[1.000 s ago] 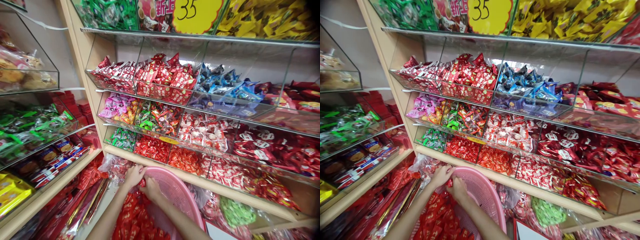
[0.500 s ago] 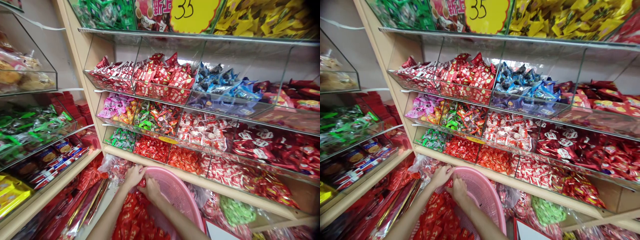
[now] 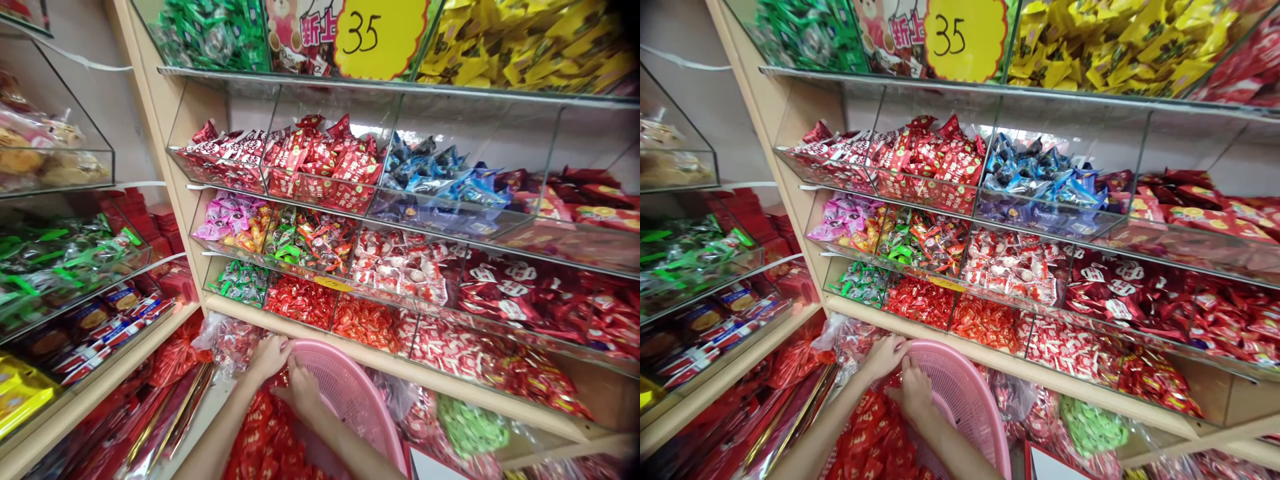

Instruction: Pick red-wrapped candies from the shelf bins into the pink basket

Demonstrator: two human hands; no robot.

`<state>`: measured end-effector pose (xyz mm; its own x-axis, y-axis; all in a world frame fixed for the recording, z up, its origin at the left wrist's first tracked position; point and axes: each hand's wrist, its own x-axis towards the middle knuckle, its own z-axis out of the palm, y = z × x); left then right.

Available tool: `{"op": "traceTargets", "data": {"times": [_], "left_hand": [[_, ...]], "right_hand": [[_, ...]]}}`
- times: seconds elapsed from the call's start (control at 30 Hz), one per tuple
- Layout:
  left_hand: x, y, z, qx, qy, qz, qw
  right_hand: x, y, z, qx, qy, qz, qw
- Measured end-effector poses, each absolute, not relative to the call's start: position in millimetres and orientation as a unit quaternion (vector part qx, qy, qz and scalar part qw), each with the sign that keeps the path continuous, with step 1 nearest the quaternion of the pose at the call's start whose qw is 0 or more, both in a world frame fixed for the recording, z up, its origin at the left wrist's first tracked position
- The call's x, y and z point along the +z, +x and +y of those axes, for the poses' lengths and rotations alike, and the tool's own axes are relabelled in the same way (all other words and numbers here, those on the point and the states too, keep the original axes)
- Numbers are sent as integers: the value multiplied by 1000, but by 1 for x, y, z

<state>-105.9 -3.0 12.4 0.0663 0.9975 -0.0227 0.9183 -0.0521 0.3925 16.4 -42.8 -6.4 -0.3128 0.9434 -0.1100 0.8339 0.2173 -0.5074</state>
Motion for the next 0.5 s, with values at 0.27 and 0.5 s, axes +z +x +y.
{"op": "traceTargets", "data": {"times": [0.27, 0.5], "left_hand": [[16, -93, -1, 120, 719, 662, 173], [36, -109, -5, 146, 723, 646, 199]], "right_hand": [[4, 38, -48, 232, -588, -766, 111], [43, 110, -77, 210, -558, -776, 207]]}}
